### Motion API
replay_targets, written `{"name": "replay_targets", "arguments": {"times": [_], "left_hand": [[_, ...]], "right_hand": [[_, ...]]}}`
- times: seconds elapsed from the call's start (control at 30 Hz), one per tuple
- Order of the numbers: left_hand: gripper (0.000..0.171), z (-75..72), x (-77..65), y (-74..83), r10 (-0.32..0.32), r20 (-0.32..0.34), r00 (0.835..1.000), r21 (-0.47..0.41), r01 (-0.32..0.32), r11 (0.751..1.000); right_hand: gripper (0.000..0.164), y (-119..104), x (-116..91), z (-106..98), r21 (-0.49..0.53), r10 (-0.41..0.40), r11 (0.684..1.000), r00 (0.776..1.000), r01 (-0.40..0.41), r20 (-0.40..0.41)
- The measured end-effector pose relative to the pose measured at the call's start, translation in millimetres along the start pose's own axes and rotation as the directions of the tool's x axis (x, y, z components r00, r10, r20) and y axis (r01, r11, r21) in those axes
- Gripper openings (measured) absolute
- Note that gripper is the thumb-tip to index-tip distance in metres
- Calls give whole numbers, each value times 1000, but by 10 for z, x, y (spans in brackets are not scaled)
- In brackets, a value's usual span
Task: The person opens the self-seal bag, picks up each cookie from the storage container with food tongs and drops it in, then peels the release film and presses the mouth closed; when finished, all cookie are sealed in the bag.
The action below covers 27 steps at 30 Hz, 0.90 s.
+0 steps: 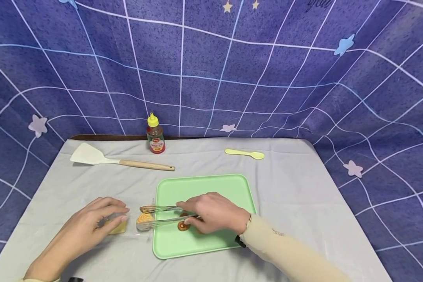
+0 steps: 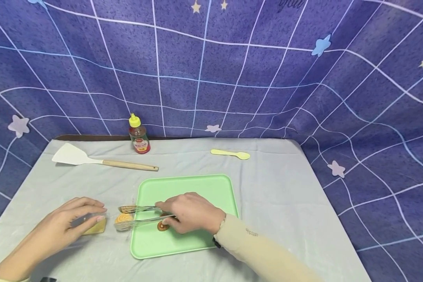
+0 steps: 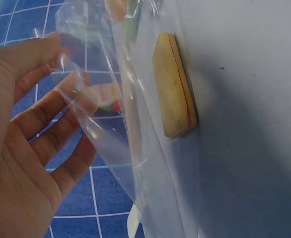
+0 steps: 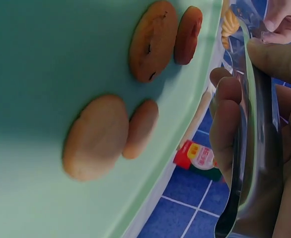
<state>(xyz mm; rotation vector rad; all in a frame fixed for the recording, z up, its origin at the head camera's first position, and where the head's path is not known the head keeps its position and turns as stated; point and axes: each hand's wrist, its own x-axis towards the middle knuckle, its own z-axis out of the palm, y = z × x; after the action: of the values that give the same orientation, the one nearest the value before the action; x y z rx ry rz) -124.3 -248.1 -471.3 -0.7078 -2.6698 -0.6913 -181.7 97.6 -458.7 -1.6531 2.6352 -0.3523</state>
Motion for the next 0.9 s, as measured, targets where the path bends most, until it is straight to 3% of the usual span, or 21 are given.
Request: {"name": "replay_targets", "arguments": {"times": [0.5, 0.9], "left_hand": [[19, -7, 16, 17, 10, -8, 1000, -48, -10, 999], [25, -32, 15, 11, 30, -15, 999, -45, -30, 999]], "right_hand": [[45, -82, 317, 80, 55, -1, 999, 999, -1, 41], [46, -146, 461, 141, 75, 46, 996, 996, -51, 75]]}}
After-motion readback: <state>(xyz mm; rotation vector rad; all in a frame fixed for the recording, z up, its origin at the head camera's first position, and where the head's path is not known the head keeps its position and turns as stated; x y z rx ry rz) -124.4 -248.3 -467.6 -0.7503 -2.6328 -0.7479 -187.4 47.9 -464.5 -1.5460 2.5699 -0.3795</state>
